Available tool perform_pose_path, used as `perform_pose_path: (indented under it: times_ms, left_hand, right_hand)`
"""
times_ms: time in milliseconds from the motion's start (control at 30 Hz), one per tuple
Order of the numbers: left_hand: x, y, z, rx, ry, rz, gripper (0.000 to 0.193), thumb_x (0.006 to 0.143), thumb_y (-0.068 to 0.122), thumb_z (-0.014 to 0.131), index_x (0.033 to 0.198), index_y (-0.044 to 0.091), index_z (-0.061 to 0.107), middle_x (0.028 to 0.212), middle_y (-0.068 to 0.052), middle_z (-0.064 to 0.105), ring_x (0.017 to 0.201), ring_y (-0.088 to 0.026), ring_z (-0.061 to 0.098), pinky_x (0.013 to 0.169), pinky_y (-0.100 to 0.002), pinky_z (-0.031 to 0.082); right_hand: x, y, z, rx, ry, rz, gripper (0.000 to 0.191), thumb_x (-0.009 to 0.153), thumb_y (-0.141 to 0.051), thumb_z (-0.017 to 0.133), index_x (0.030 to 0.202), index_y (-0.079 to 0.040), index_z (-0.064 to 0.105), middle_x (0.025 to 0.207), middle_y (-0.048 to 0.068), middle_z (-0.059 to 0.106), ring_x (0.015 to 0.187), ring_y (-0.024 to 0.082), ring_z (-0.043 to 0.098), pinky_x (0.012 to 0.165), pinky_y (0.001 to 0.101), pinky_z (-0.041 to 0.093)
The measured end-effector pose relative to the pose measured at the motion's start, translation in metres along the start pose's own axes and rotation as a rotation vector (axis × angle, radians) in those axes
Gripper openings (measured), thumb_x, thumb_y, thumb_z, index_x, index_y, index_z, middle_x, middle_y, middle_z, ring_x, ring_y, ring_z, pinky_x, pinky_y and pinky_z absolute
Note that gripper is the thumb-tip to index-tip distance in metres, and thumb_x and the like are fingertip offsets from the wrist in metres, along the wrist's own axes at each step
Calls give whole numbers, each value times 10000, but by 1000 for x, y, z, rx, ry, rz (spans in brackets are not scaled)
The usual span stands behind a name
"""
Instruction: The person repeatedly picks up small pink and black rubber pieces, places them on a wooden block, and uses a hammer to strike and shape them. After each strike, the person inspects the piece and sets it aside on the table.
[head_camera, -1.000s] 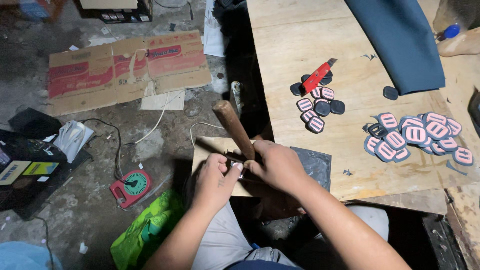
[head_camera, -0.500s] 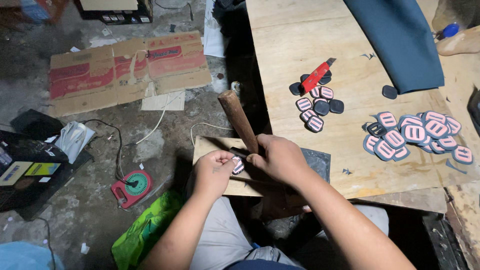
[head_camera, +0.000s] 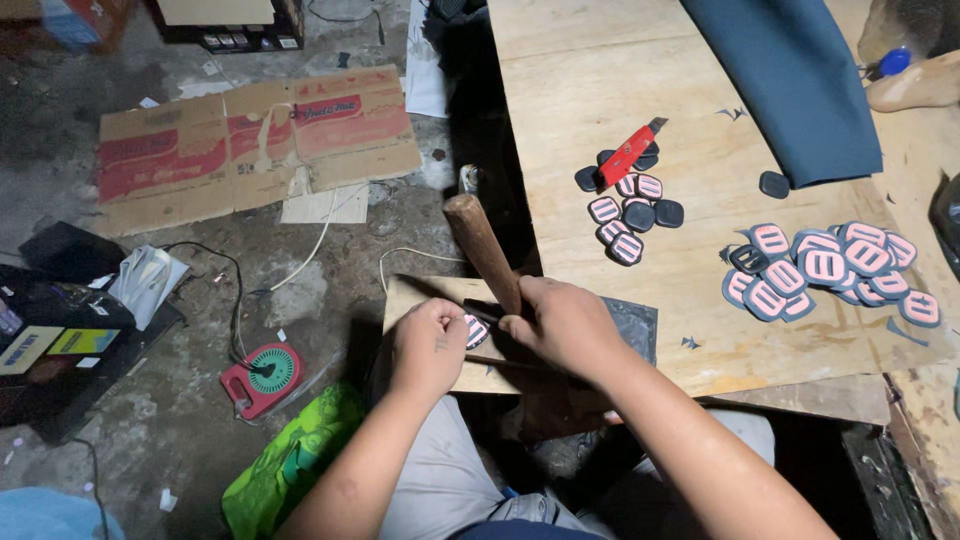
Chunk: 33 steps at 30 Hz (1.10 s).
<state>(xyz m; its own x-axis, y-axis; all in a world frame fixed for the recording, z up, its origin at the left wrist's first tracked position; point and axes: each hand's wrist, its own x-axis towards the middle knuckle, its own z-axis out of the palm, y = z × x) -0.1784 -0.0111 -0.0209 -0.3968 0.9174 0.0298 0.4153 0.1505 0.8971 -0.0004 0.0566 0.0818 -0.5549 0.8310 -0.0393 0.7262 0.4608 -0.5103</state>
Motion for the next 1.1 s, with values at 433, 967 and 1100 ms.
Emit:
perform_pose_path:
  times_ms: [433, 967, 1100]
  left_hand:
    - [-10, 8, -10, -118, -33, -63, 156, 842, 81, 709, 972, 7, 665, 819, -97, 720, 710, -175, 691, 668, -315, 559]
    - [-16, 17, -12, -18, 5, 51, 121, 803, 64, 723, 910, 22, 686, 745, -77, 676, 652, -173, 641, 635, -311, 543]
    - [-14, 13, -9, -149, -27, -11, 105, 821, 54, 704, 919, 27, 676, 743, -47, 677, 653, -128, 636, 616, -279, 533]
  right_hand:
    - [5, 3, -1, -28, 0, -122, 322, 765, -299, 793, 980, -99, 660, 877, 157, 713, 864, 409, 668, 698, 507, 514]
    - [67, 6, -16, -106, -350, -93, 383, 685, -403, 871, 947, -157, 738, 812, 141, 721, 795, 345, 693, 693, 451, 523]
    - [64, 18, -15, 20, -377, -76, 360, 704, -378, 858, 938, -132, 739, 809, 135, 740, 744, 304, 704, 700, 414, 533]
